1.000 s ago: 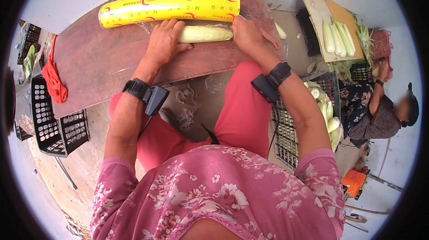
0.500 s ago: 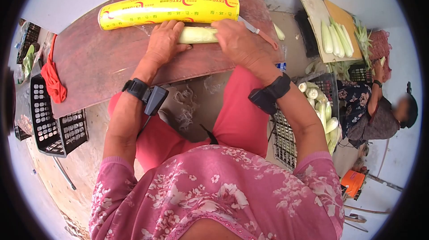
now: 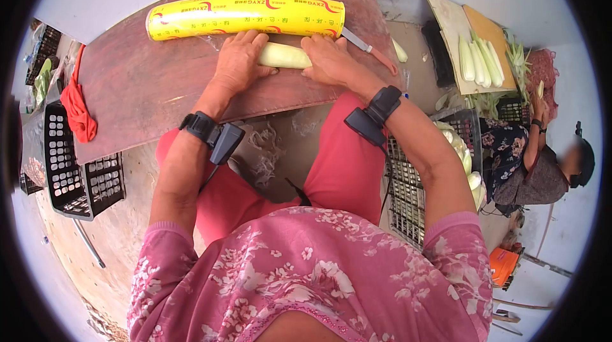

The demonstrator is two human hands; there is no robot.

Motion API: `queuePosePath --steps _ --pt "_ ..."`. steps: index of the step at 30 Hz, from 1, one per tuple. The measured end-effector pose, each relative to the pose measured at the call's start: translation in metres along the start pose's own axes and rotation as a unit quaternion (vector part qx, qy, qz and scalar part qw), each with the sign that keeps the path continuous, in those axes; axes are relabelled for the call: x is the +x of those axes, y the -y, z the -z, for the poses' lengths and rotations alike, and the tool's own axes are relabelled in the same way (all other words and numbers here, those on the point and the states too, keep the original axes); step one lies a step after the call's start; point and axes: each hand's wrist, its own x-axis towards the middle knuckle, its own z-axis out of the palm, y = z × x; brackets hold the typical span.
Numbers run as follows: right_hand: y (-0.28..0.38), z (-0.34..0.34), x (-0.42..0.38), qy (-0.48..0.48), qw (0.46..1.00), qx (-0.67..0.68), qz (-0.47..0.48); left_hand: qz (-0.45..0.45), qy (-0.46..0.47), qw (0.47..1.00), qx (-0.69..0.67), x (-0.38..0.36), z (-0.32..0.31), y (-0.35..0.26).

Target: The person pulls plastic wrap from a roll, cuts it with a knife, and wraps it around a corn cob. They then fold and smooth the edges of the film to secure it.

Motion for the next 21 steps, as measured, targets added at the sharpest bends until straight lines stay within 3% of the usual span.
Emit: queuePosePath --steps 3,9,12,15,18,21 --pt "0.006 0.009 0.004 0.06 0.996 -0.021 -0.07 0.002 0.0 1.0 0.005 -0.001 0.0 -0.001" --pt "0.002 0.007 0.002 0.05 0.995 -0.042 -0.078 0.011 0.025 1.0 0.007 -0.001 0.005 -0.002" --pt "-0.009 0.005 -0.001 0.087 0.989 0.018 -0.122 0.014 0.026 1.0 -0.006 0.0 0.004 -0.001" --pt "-0.015 0.005 -0.012 0.053 0.991 0.086 -0.084 0.019 0.037 0.999 -0.003 0.001 0.004 -0.001" --pt "-0.041 -0.013 -0.02 -0.046 0.99 0.133 -0.028 0.025 0.038 0.999 -0.008 0.002 0.003 0.001" --pt "-0.051 0.013 -0.035 0.071 0.987 0.073 -0.126 0.026 0.042 0.999 -0.012 0.003 0.002 0.002"
